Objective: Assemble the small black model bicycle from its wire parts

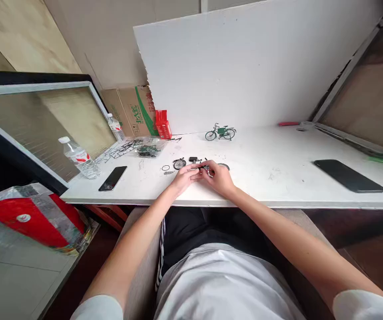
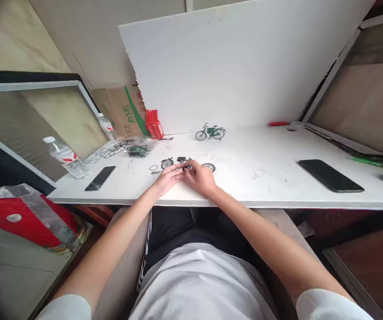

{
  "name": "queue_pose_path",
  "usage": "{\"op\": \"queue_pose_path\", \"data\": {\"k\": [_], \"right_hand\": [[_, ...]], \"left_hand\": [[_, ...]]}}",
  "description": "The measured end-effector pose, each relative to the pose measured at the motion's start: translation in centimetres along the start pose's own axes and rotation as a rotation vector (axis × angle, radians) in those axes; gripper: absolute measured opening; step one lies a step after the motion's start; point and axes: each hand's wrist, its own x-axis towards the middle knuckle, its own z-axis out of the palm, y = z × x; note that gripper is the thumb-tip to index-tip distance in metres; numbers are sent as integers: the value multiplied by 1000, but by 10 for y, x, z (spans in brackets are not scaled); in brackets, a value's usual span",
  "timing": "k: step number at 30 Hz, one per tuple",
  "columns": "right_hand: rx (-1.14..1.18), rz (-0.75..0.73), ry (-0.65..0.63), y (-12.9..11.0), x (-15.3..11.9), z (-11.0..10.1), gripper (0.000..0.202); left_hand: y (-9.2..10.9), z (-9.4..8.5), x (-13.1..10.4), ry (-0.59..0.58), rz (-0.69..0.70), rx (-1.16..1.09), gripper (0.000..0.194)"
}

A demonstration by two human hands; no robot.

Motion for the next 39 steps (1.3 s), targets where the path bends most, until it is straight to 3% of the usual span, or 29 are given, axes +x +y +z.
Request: {"op": "queue_pose_path", "data": {"k": [39], "right_hand": [[34,40,25,4,2,1,28]], "left_hand": [[-1,0,-2,-24,46,52,30]]}}
